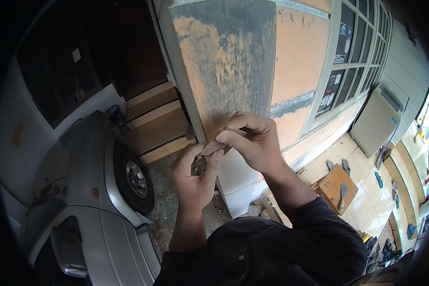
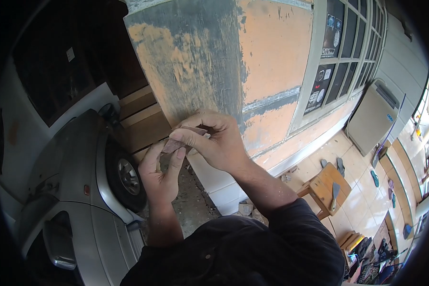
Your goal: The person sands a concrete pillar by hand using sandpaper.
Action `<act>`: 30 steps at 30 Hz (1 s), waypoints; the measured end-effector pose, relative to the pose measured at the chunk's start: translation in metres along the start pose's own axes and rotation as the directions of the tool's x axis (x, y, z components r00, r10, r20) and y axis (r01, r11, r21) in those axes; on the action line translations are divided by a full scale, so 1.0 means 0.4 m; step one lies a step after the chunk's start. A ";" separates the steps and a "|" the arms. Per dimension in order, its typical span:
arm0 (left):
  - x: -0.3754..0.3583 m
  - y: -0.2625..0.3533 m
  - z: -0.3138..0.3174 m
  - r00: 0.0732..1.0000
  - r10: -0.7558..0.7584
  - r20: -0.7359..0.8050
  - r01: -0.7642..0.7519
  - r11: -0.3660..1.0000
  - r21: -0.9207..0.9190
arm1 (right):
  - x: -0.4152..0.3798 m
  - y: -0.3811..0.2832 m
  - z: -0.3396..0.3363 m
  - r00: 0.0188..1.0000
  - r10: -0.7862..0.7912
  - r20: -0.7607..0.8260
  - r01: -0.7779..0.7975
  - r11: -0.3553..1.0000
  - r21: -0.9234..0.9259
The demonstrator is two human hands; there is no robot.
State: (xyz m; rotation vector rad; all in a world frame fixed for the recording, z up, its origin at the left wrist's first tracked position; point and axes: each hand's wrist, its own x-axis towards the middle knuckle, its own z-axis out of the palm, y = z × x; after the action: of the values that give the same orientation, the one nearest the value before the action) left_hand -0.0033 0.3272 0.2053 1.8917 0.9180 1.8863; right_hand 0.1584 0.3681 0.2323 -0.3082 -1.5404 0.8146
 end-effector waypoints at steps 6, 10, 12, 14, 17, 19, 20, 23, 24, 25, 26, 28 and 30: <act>-0.031 -0.011 0.034 0.997 -0.069 0.045 0.075 0.987 -0.145 | -0.009 -0.022 0.007 0.987 0.128 -0.095 -0.119 0.988 0.094; -0.033 -0.004 0.023 0.988 -0.154 -0.025 0.146 0.966 -0.214 | -0.007 -0.021 -0.012 0.990 0.098 -0.100 -0.093 0.995 0.047; -0.029 -0.006 0.010 0.989 -0.131 -0.070 0.112 0.966 -0.232 | 0.002 -0.023 -0.024 0.997 0.050 -0.055 -0.051 0.999 -0.005; -0.023 -0.002 0.006 0.987 -0.107 -0.121 0.074 0.964 -0.254 | 0.008 -0.030 -0.017 0.997 0.071 -0.014 -0.070 0.997 0.008; -0.022 0.007 0.015 0.969 -0.132 -0.208 0.068 0.956 -0.287 | 0.002 -0.009 -0.021 0.983 0.168 0.070 -0.171 0.984 0.040; -0.017 0.005 0.020 0.980 0.022 -0.199 -0.046 0.992 -0.114 | -0.003 0.002 -0.029 0.978 0.167 0.124 -0.174 0.983 0.052; -0.017 0.007 0.017 0.977 0.032 -0.210 -0.055 0.993 -0.106 | -0.003 0.002 -0.032 0.971 0.179 0.161 -0.191 0.980 0.063; -0.030 0.010 0.011 0.985 0.041 -0.168 -0.049 0.998 -0.045 | 0.001 -0.008 -0.041 0.953 0.228 0.199 -0.263 0.950 0.170; -0.032 0.009 0.014 0.981 -0.010 -0.195 -0.015 0.992 -0.124 | 0.003 -0.013 -0.043 0.949 0.246 0.197 -0.283 0.939 0.193; -0.032 0.010 0.019 0.974 -0.059 -0.217 0.013 0.979 -0.205 | 0.003 -0.016 -0.047 0.950 0.234 0.205 -0.274 0.943 0.191; -0.031 0.015 0.020 0.974 -0.041 -0.222 -0.005 0.979 -0.206 | 0.003 -0.018 -0.052 0.958 0.168 0.232 -0.198 0.973 0.116; -0.022 0.024 0.019 0.970 -0.013 -0.241 -0.072 0.937 -0.341 | 0.016 -0.038 -0.063 0.964 0.069 0.258 -0.080 0.996 0.032; -0.003 0.036 0.036 0.966 0.083 -0.246 -0.154 0.945 -0.288 | 0.035 -0.089 -0.067 0.931 -0.133 0.341 0.177 0.979 -0.102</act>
State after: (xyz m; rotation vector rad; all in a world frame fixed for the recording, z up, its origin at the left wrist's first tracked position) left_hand 0.0140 0.3188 0.2124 1.6003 0.5392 2.2092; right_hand 0.1911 0.3598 0.2645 -0.1446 -1.9156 0.6637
